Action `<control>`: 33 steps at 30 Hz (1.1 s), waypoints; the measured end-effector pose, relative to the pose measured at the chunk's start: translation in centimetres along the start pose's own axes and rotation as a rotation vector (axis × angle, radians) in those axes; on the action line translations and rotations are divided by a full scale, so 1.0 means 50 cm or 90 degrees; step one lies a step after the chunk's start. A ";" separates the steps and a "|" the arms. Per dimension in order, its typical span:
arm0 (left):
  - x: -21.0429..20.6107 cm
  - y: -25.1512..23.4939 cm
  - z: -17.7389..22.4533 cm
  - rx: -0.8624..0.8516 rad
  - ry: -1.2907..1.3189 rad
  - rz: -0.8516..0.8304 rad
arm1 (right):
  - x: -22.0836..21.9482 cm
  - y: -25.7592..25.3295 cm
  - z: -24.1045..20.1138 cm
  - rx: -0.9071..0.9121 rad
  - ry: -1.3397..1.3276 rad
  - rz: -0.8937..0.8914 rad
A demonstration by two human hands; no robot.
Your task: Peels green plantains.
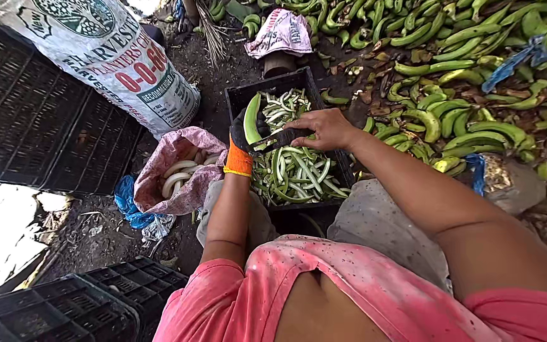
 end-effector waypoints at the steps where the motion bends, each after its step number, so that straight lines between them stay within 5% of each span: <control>1: 0.001 0.001 -0.001 -0.027 -0.039 0.030 | -0.004 -0.003 -0.001 -0.019 0.011 0.000; 5: -0.014 0.020 -0.016 -0.262 -0.307 0.182 | -0.029 -0.022 0.019 -0.195 -0.014 -0.015; 10: -0.017 0.034 -0.033 -0.222 -0.350 0.300 | -0.082 -0.038 0.099 -0.471 -0.201 -0.060; 15: -0.017 0.095 0.021 -0.259 -0.515 0.380 | -0.092 -0.028 0.110 -0.563 -0.330 -0.139; 17: 0.002 0.099 0.046 -0.262 -0.428 0.377 | -0.102 -0.019 0.125 -0.585 -0.314 -0.134; 21: 0.000 0.104 0.073 -0.278 -0.299 0.331 | -0.097 -0.025 0.129 -0.508 -0.212 -0.113; 25: -0.081 0.109 0.056 -0.190 -0.240 0.407 | -0.054 -0.045 0.042 -0.136 -0.155 0.009; 27: -0.022 0.085 0.060 -0.160 -0.231 0.268 | -0.049 -0.053 0.008 -0.026 -0.130 0.025; 30: -0.012 0.084 0.036 -0.209 -0.299 0.184 | -0.067 -0.058 0.007 -0.045 -0.069 0.051; 33: -0.030 0.090 0.020 -0.256 -0.384 0.152 | -0.062 -0.056 0.039 -0.228 -0.074 0.058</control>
Point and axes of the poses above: each hand's wrist, its own y-axis away from the middle knuckle, its own x-axis out of the back of the hand, z = x × y, the point moved 3 cm from there along -y, towards the middle knuckle, and after that the axes turned 12 degrees about x, right-handed, at the moved point
